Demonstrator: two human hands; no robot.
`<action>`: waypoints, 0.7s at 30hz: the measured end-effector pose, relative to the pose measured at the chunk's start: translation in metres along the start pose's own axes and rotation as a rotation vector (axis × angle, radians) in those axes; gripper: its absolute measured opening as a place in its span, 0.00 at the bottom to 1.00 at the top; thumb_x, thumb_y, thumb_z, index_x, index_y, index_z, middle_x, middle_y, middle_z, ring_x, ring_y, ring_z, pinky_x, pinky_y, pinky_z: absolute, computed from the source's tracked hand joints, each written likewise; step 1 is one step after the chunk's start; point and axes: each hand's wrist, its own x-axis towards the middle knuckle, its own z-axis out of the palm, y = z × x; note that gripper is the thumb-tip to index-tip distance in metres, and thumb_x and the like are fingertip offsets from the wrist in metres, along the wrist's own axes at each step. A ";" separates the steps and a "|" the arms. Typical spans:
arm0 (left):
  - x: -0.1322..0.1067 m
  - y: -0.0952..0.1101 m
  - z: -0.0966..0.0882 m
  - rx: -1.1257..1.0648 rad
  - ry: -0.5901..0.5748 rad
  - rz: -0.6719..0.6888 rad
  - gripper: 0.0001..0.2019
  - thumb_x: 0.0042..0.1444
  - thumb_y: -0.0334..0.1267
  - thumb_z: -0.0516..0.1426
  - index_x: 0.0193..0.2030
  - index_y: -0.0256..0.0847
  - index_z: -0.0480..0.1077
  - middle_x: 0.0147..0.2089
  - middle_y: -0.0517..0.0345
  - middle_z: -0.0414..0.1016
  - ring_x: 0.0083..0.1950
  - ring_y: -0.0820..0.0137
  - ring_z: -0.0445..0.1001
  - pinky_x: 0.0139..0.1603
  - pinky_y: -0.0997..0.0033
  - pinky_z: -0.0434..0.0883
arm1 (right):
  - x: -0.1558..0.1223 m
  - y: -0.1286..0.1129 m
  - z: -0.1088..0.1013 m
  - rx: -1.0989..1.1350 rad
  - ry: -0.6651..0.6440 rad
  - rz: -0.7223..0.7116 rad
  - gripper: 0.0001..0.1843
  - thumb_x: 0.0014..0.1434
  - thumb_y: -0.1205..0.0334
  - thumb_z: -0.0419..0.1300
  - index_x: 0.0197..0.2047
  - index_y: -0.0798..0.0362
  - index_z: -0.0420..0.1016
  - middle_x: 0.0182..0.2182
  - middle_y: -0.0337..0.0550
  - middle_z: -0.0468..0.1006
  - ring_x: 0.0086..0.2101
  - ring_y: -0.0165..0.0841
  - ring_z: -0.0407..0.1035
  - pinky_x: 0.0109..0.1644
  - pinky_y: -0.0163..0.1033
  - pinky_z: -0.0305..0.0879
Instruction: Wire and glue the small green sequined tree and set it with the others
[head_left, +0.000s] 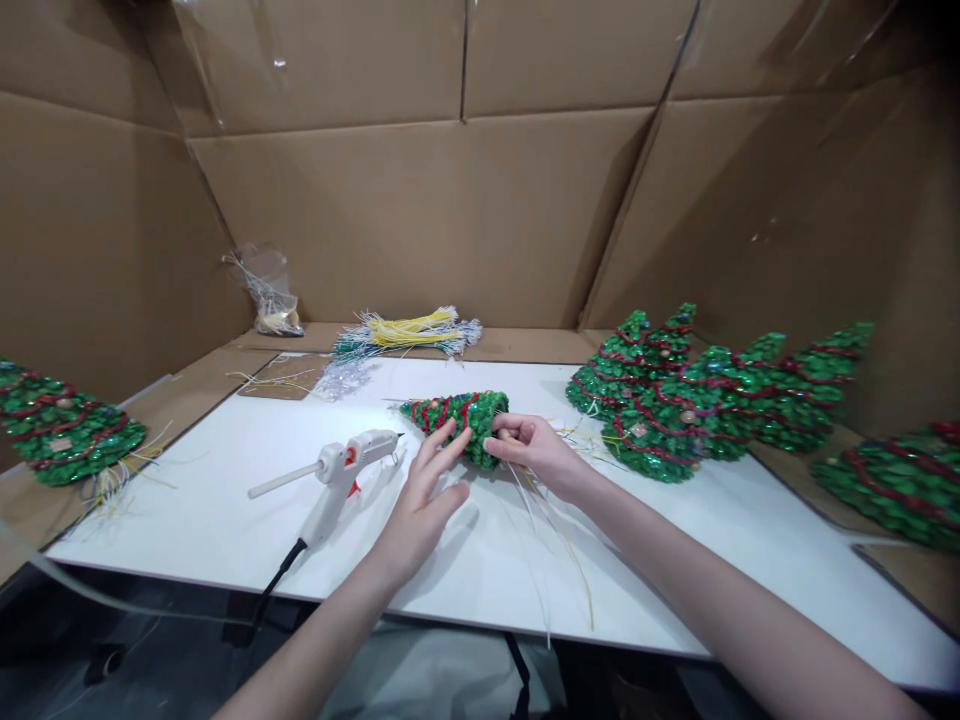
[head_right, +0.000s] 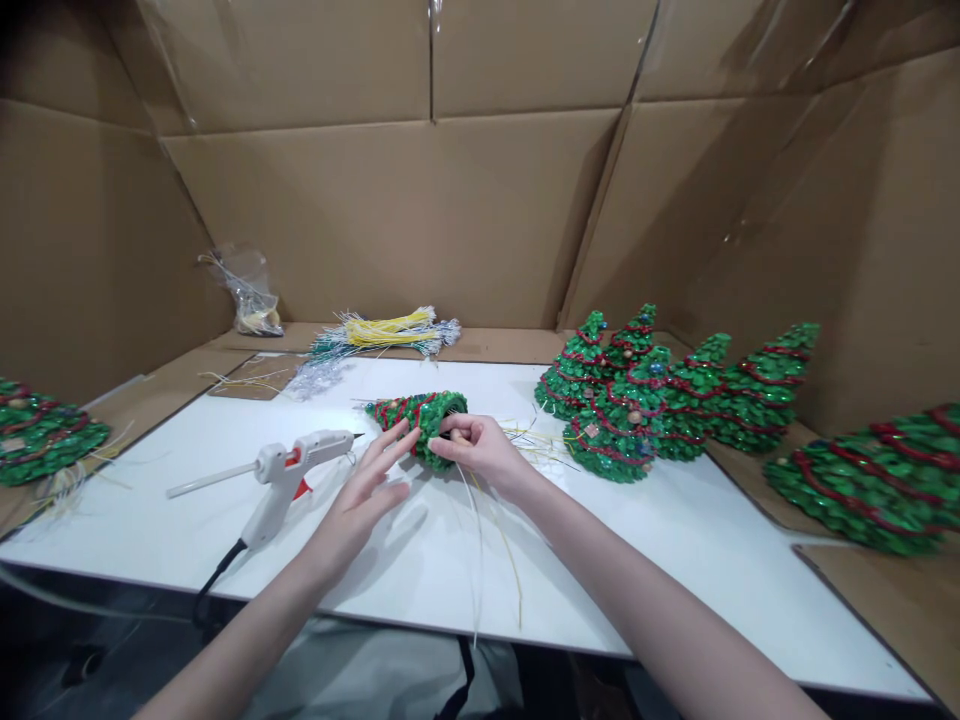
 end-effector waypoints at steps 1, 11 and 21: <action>0.000 0.000 0.000 0.001 0.004 0.004 0.25 0.57 0.34 0.51 0.63 0.52 0.61 0.71 0.60 0.45 0.71 0.60 0.43 0.68 0.54 0.46 | 0.000 -0.001 0.000 -0.002 -0.003 -0.001 0.27 0.34 0.45 0.72 0.30 0.56 0.70 0.14 0.24 0.49 0.18 0.21 0.42 0.23 0.33 0.39; -0.005 -0.003 0.000 0.047 0.063 0.077 0.24 0.59 0.36 0.51 0.63 0.49 0.60 0.70 0.57 0.50 0.71 0.62 0.45 0.69 0.57 0.44 | -0.004 -0.007 0.001 -0.050 -0.014 -0.020 0.27 0.36 0.43 0.70 0.28 0.55 0.67 0.15 0.25 0.47 0.19 0.22 0.41 0.24 0.34 0.39; -0.008 0.000 0.000 0.115 0.068 0.096 0.22 0.60 0.36 0.52 0.62 0.48 0.62 0.69 0.57 0.52 0.70 0.62 0.47 0.69 0.57 0.45 | -0.004 -0.007 0.003 -0.049 0.001 -0.051 0.27 0.36 0.43 0.70 0.22 0.53 0.61 0.15 0.25 0.45 0.19 0.22 0.39 0.24 0.34 0.37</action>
